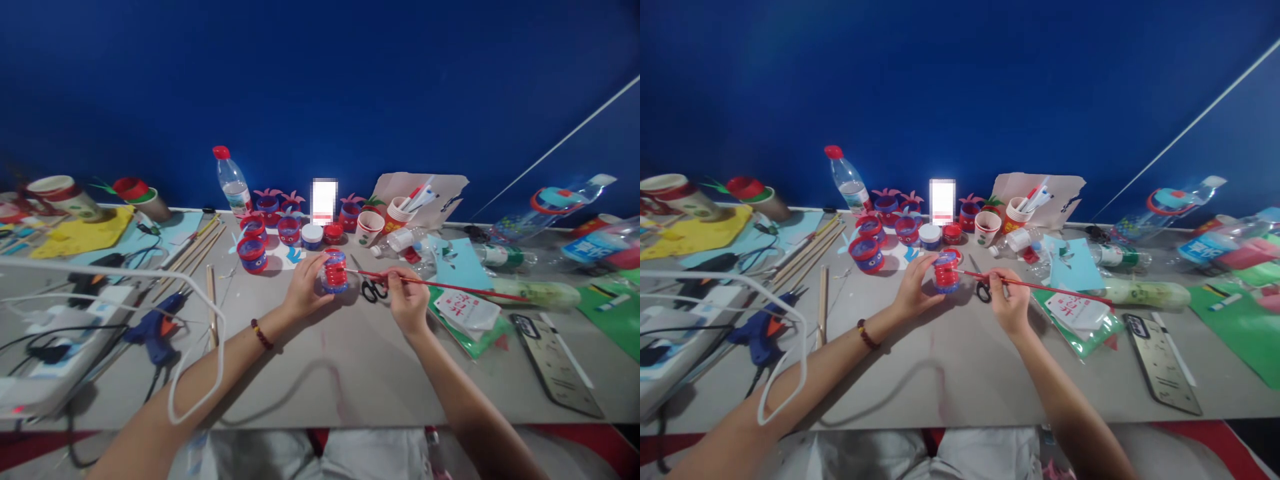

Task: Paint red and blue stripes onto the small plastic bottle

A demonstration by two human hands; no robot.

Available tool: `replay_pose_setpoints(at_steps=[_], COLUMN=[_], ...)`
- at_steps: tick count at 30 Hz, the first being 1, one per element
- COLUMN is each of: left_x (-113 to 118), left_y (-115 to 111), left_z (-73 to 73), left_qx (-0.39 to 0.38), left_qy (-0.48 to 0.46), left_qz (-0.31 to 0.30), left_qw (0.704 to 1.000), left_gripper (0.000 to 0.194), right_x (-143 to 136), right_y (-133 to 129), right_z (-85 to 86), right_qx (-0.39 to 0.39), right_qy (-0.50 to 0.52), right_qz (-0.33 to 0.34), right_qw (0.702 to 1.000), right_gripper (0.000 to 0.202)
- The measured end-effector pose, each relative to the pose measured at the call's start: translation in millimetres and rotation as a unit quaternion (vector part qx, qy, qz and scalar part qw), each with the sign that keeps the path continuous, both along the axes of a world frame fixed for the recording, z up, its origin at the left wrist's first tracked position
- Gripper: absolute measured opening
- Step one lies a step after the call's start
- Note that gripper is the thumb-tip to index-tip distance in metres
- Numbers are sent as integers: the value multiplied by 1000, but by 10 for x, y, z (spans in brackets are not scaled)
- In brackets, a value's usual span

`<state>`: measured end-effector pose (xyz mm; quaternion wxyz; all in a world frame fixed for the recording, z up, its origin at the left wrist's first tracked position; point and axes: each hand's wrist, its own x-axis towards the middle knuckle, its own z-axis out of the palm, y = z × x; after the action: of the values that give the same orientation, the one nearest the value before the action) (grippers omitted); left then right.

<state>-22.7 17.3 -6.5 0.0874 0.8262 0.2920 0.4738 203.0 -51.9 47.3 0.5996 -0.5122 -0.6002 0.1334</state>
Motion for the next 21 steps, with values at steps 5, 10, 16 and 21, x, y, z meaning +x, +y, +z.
replay_pose_setpoints(at_steps=[5,10,16,21], left_x=[-8,-27,-35,20], left_y=[-13,-9,22,-10], left_z=[52,67,12,10], left_qx=[-41,-77,-63,-17], left_qy=[-10,-32,-14,26], left_qz=[-19,-42,-9,33], left_qw=[999,996,998,999], left_gripper=[86,84,89,88], right_x=[29,85,135,34], right_y=[32,98,127,52], right_z=[-21,-37,-59,-70], right_qx=[-18,-11,2,-34], right_qy=[48,70,87,112], right_qz=[-4,-11,-46,10], right_qw=[999,997,995,993], right_gripper=[30,31,32,27])
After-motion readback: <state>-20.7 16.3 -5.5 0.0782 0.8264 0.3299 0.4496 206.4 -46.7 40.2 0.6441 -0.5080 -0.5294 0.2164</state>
